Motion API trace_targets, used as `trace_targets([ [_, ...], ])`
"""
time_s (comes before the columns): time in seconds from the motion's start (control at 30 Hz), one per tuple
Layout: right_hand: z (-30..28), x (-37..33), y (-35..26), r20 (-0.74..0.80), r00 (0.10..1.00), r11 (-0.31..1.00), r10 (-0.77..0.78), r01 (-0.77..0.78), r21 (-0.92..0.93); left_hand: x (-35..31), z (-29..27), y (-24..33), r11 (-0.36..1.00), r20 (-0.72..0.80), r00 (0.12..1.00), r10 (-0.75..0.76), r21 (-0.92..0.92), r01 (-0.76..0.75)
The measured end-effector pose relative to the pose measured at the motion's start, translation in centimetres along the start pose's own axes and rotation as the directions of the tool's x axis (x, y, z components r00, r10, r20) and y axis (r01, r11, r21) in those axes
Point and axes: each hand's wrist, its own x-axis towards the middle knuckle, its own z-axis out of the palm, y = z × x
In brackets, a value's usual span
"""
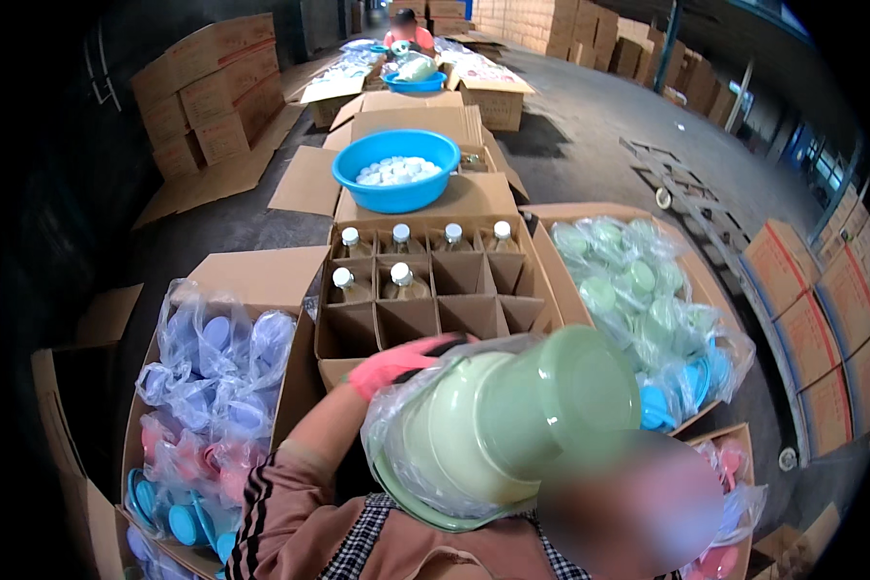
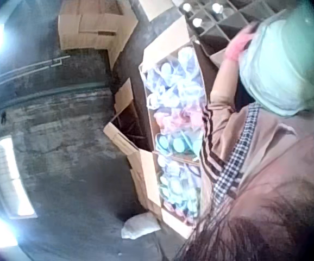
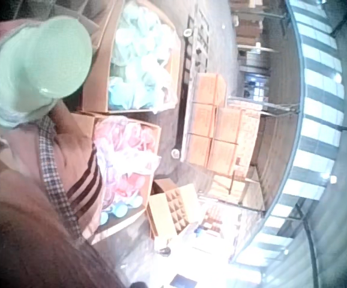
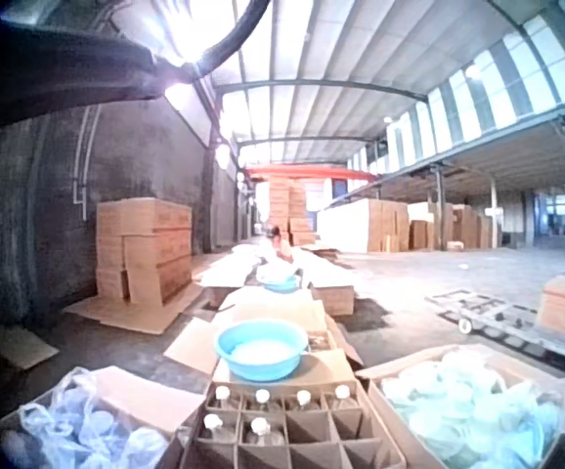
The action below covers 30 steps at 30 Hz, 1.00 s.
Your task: The person assembles plastic pitchers by inserting stainless steel inner liners into the plastic bodies and securing the lids. They handle multiple pitchers in pink and green colors, removing them from plastic bags and placing them into cardboard boxes.
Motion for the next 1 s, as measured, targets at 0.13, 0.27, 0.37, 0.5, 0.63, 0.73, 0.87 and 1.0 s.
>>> trace_targets([
  [0.13,-0.8,-0.2,0.5,-0.031,0.999,0.997,0.03,-0.032,-0.073,2.0,0.7,-1.0,0.961,0.265,0.953,-0.145,-0.193,0.199],
  [0.27,-5.6,-1.6,-6.4,-0.11,0.992,0.949,-0.057,0.019,-0.315,3.4,0.5,-2.1,0.982,0.225,0.964,-0.139,-0.096,0.164],
  [0.37,-2.9,-5.8,-16.7,-0.111,0.672,0.65,-0.732,0.64,-0.409,2.7,0.0,-3.2,0.987,0.131,0.98,-0.151,-0.032,0.156],
  [0.5,5.4,-10.4,-23.5,0.288,0.614,0.296,-0.735,0.672,-0.678,3.3,-0.2,-3.7,0.988,0.104,0.982,-0.157,0.021,0.155],
  [0.63,8.7,-6.5,-25.6,0.633,0.76,0.002,-0.149,0.641,-0.768,3.7,-0.2,-3.3,0.984,0.102,0.981,-0.165,0.077,0.158],
  [0.73,5.3,-4.3,-24.1,0.563,0.799,0.148,-0.211,0.596,-0.79,4.0,0.4,-3.0,0.977,0.11,0.978,-0.179,0.14,0.163],
  [0.87,3.6,-3.5,-22.8,0.562,0.793,0.206,-0.237,0.606,-0.768,4.9,-0.3,-2.6,0.963,0.096,0.971,-0.221,0.181,0.201],
  [1.0,4.0,-3.0,-23.7,0.757,0.608,0.148,-0.238,0.793,-0.591,6.0,-1.0,-1.9,0.944,0.089,0.95,-0.301,0.168,0.283],
])
